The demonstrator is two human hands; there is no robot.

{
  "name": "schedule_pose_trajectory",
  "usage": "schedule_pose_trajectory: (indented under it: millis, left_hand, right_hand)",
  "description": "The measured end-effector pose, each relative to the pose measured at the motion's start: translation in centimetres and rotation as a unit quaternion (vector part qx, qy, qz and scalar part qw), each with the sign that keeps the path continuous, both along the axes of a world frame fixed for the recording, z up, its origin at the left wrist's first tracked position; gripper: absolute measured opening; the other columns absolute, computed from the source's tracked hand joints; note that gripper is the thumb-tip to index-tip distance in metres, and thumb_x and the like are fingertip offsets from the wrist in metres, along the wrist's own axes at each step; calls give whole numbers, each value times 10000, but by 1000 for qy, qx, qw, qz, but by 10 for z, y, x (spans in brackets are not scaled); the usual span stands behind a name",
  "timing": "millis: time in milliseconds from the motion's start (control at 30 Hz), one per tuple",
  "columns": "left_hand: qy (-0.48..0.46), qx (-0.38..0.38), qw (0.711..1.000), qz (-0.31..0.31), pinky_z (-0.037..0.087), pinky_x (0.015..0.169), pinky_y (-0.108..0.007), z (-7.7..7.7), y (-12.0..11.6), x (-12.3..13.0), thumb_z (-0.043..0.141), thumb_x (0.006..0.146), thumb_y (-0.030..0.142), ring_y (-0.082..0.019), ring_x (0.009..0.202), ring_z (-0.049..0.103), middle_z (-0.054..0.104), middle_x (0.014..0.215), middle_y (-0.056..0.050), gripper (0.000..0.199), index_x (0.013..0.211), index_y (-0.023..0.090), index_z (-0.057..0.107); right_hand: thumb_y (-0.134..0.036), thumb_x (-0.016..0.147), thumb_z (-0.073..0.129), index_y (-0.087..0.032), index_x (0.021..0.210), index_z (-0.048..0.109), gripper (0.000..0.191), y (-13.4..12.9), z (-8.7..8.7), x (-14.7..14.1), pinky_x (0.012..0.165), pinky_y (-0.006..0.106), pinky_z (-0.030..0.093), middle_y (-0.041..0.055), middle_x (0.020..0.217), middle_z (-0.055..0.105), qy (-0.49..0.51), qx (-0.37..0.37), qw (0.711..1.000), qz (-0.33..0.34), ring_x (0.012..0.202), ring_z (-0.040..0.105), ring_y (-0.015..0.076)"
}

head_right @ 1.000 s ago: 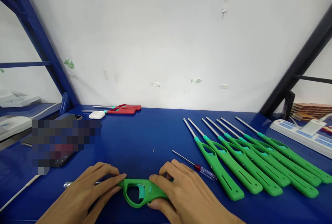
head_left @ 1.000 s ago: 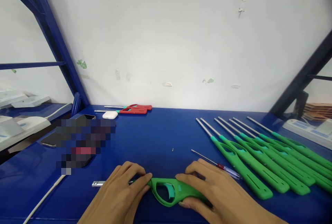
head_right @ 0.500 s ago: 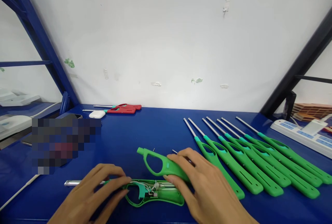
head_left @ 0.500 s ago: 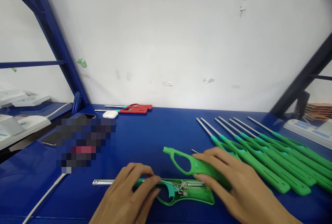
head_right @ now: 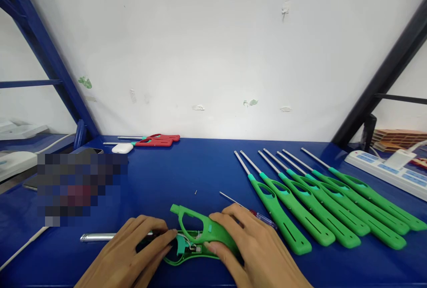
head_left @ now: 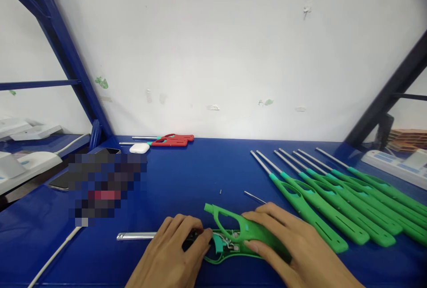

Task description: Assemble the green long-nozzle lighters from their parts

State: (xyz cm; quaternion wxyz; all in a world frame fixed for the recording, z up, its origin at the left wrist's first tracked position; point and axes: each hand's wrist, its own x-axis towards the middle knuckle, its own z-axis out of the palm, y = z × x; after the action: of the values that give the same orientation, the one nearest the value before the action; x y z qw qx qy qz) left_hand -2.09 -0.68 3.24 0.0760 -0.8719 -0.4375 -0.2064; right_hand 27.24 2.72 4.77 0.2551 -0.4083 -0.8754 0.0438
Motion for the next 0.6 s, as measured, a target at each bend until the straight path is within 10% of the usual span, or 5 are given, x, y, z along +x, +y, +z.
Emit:
schedule_pose_trajectory:
  millis: [600]
  left_hand:
    - [69, 42, 996, -41, 637, 1013, -469, -3, 0, -1, 420, 1060, 101, -274, 1167, 766, 770, 1338, -35, 479, 1482, 268, 575]
  right_hand:
    - [-383, 1154, 499, -271, 1353, 660, 279, -3, -19, -2, 790, 354, 703, 84, 1155, 753, 11, 45, 999, 3, 960, 811, 240]
